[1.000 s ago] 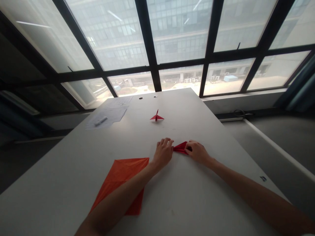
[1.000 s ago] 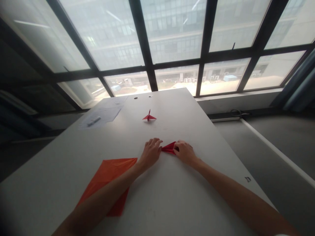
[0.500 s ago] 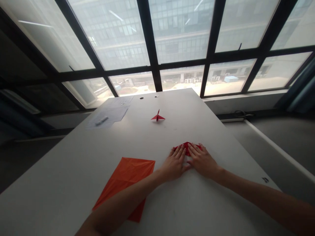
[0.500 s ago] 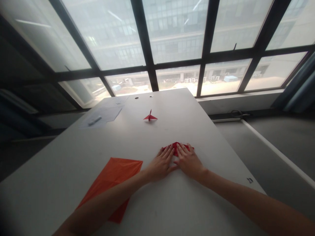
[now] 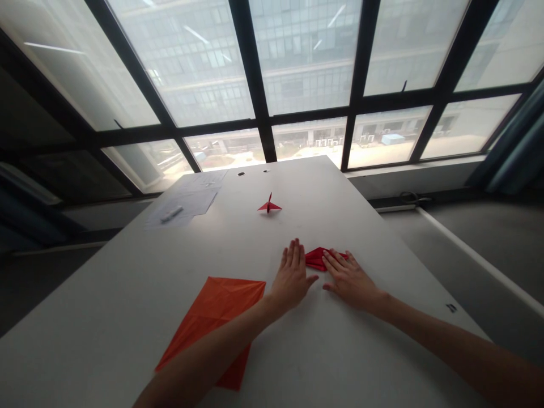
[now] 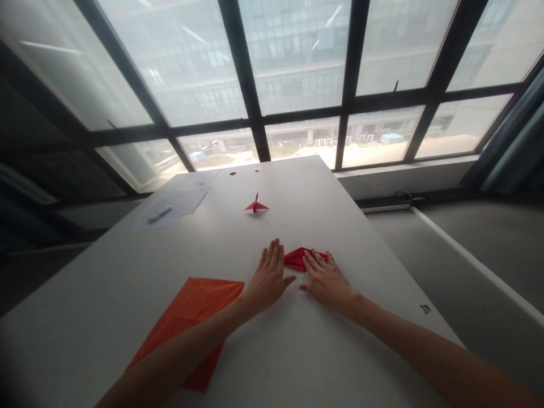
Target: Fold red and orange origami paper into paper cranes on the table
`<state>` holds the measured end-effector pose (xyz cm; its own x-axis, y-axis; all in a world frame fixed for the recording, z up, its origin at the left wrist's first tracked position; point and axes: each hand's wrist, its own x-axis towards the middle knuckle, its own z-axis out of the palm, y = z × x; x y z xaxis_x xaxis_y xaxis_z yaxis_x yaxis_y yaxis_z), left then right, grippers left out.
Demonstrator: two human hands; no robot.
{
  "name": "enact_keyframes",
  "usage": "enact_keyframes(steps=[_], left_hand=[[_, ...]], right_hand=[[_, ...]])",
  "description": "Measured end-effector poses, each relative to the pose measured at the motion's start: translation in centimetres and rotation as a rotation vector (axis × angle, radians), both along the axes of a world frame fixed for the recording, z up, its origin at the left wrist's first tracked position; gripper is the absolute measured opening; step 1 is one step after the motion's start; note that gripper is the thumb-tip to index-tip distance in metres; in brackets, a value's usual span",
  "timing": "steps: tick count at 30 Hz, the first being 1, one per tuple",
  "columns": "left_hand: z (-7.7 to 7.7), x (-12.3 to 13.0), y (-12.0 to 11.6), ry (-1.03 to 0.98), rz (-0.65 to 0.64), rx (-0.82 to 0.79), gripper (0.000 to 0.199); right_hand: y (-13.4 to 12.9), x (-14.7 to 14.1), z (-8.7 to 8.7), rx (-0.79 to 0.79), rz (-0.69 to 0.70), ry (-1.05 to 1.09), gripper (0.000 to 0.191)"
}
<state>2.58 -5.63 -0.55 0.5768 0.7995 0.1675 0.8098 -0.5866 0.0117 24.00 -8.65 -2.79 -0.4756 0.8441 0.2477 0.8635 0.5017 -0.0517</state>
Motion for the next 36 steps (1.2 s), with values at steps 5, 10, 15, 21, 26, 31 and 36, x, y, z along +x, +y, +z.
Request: enact_keyframes(steps=[5, 10, 15, 21, 26, 31, 36], left_hand=[[-0.6, 0.2, 0.1, 0.004, -0.271, -0.1, 0.075], [-0.1, 0.1, -0.1, 0.031, -0.249, -0.15, 0.078], [0.1, 0.1, -0.1, 0.026, -0.238, -0.152, 0.075], [-0.9, 0.0, 0.1, -0.063, -0.231, -0.129, 0.065], [-0.9, 0.2, 1.6, -0.267, -0.145, -0.121, 0.039], [-0.3, 0.1, 3.3, -0.437, 0.007, -0.088, 0.026], [-0.3, 0.1, 3.4, -0.453, 0.011, -0.101, 0.026]], right_hand=[[-0.4, 1.0, -0.2, -0.062, 0.044, 0.029, 0.071], [-1.4, 3.7, 0.1, -0.037, 0.053, 0.053, 0.067], [1.3, 3.3, 1.8, 0.001, -0.236, 0.295, 0.041], [5.6, -0.2, 2.1, -0.128, -0.227, 0.393, 0.038], [5.9, -0.6, 1.5, -0.184, -0.188, 0.361, 0.037], [5.3, -0.4, 1.4, -0.103, -0.142, 0.371, 0.029], [4.9, -0.6, 1.4, 0.034, -0.121, 0.344, 0.024]])
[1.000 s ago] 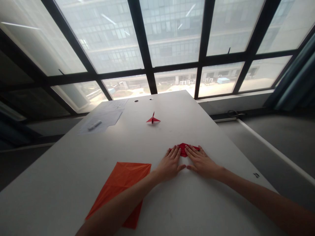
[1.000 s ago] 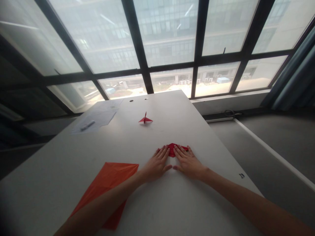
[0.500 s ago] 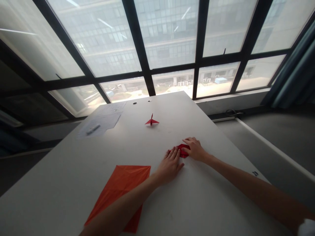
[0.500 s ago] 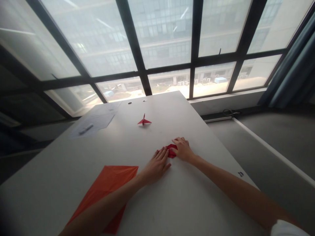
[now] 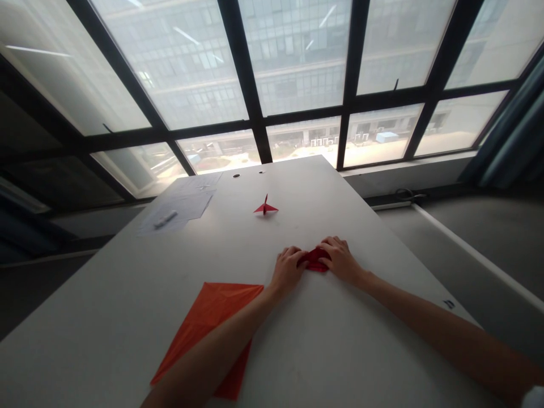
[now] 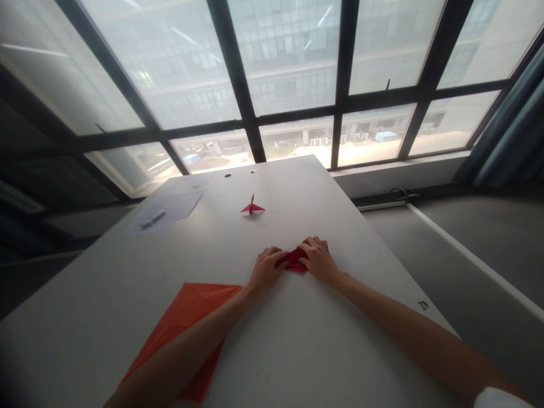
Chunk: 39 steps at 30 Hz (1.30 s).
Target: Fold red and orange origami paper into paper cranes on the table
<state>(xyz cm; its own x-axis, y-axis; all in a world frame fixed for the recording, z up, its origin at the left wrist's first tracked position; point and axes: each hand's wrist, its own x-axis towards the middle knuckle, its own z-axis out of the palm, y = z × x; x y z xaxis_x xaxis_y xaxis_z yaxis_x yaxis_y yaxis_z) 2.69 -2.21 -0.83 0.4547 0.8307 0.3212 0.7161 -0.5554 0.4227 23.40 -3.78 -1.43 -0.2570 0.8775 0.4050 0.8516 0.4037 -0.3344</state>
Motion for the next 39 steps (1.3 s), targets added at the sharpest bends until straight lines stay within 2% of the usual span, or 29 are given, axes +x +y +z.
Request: enact_keyframes(steps=[5, 10, 18, 34, 39], left_hand=[[-0.1, 0.2, 0.1, -0.063, 0.021, -0.026, 0.016], [-0.3, 0.0, 0.3, -0.078, 0.026, -0.037, 0.009], [0.3, -0.1, -0.2, 0.051, 0.045, 0.026, 0.015], [0.9, -0.3, -0.8, 0.186, -0.036, 0.122, 0.022], [0.7, -0.4, -0.9, 0.24, -0.019, 0.118, 0.029]], right_hand=[[0.2, -0.4, -0.2, 0.062, -0.037, -0.008, 0.006], [0.8, -0.4, -0.4, 0.066, -0.009, -0.035, 0.012], [0.3, 1.3, 0.8, 0.125, 0.195, -0.17, 0.022], [-0.1, 1.5, 1.0, 0.141, 0.244, -0.283, 0.019], [0.0, 1.4, 0.9, 0.12, 0.235, -0.241, 0.02]])
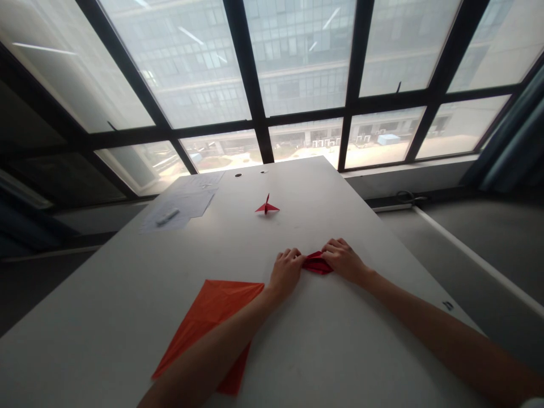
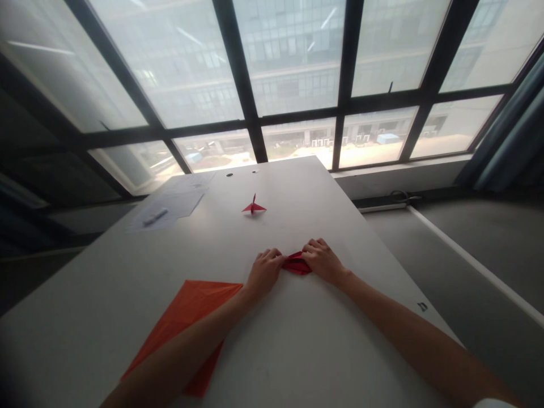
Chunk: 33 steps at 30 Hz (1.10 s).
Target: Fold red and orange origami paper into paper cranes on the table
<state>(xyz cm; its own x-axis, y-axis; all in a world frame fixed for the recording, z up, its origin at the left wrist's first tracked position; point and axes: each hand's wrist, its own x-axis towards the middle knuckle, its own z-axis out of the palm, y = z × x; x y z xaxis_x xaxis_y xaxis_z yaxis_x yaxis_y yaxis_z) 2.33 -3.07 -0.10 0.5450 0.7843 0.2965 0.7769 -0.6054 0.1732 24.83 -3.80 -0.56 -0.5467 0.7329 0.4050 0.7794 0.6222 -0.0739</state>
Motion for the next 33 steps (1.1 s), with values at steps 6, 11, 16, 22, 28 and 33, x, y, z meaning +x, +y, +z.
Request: enact_keyframes(steps=[6, 11, 16, 22, 28, 33], left_hand=[[0.6, 0.2, -0.5, -0.111, -0.029, 0.05, 0.039], [0.4, 0.6, -0.8, -0.099, -0.215, -0.054, 0.037], [0.3, 0.4, -0.3, -0.177, -0.234, -0.099, 0.025], [0.8, 0.1, -1.6, -0.044, -0.361, -0.104, 0.035], [0.1, 0.1, -2.7, 0.024, -0.346, -0.098, 0.054], [-0.4, -0.1, -2.0, 0.039, -0.37, -0.151, 0.057]], right_hand=[[0.5, 0.1, -0.9, -0.111, -0.158, 0.341, 0.013], [0.5, 0.0, -1.1, -0.254, -0.204, 0.451, 0.011], [0.1, -0.3, -1.2, -0.264, -0.211, 0.4, 0.012], [-0.2, -0.4, -0.4, -0.137, -0.195, 0.263, 0.029], [-1.2, -0.4, 0.4, -0.13, -0.137, 0.105, 0.026], [-1.4, -0.2, 0.3, -0.151, -0.113, 0.083, 0.037]])
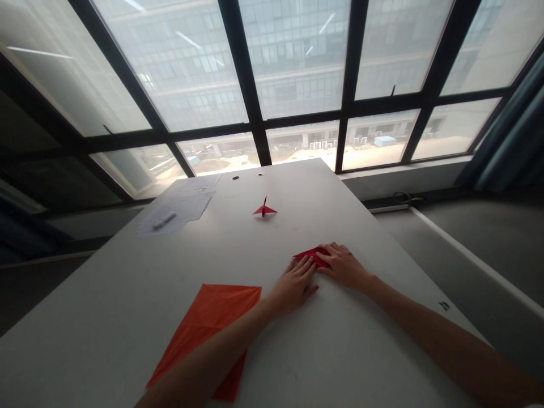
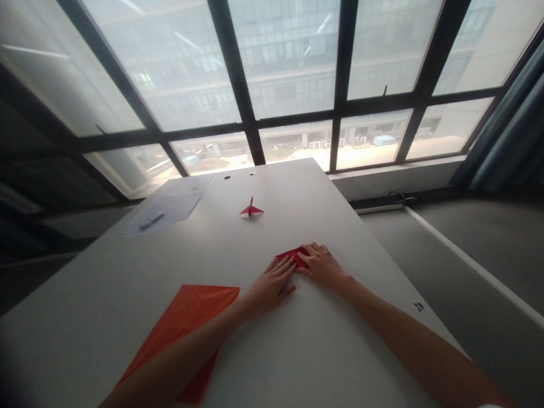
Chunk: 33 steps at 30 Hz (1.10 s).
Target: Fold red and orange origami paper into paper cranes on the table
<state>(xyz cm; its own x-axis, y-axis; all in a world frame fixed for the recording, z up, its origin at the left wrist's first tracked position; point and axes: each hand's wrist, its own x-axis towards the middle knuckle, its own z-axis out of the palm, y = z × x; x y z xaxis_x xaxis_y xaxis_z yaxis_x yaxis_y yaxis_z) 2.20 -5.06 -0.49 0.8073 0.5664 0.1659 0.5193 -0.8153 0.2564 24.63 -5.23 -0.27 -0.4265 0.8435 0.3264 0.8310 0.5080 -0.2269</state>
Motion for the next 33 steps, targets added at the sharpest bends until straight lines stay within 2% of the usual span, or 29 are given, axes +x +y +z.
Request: enact_keyframes(steps=[4, 10, 13, 16, 18, 21, 24, 28, 30, 33], left_hand=[[-0.7, 0.0, 0.6, -0.05, 0.085, -0.069, 0.059], [-1.8, 0.3, 1.4, -0.243, 0.318, -0.164, 0.061], [-2.0, 0.3, 1.7, -0.402, 0.445, -0.227, 0.063], [-1.9, 0.6, 1.9, -0.59, 0.527, -0.334, 0.073], [-1.6, 1.1, 1.9, -0.774, 0.525, -0.48, 0.084], [-0.6, 1.9, 1.7, -1.051, 0.457, -0.8, 0.101], [0.5, 2.3, 1.3, -1.138, 0.366, -1.011, 0.108], [1.2, 2.1, 0.9, -1.139, 0.194, -1.136, 0.105], [1.2, 2.0, 0.8, -1.13, 0.182, -1.156, 0.108], [1.1, 1.9, 0.8, -1.11, 0.234, -1.134, 0.103]], right_hand=[[0.5, 0.0, -0.4, -0.016, -0.025, 0.119, 0.024], [1.6, 0.3, -1.6, -0.123, -0.059, 0.439, 0.009], [2.1, 0.3, -2.0, -0.214, -0.077, 0.625, 0.012], [2.2, -0.1, -1.9, -0.261, -0.167, 0.874, 0.024], [2.1, -0.7, -1.5, -0.273, -0.242, 1.062, 0.032], [1.5, -1.8, -0.7, -0.311, -0.299, 1.271, 0.039], [0.6, -2.6, 0.2, -0.396, -0.315, 1.409, 0.039], [-0.4, -3.6, 0.9, -0.579, -0.29, 1.531, 0.041], [-0.8, -3.9, 1.0, -0.633, -0.254, 1.557, 0.041], [-1.0, -4.2, 1.0, -0.632, -0.185, 1.543, 0.038]])
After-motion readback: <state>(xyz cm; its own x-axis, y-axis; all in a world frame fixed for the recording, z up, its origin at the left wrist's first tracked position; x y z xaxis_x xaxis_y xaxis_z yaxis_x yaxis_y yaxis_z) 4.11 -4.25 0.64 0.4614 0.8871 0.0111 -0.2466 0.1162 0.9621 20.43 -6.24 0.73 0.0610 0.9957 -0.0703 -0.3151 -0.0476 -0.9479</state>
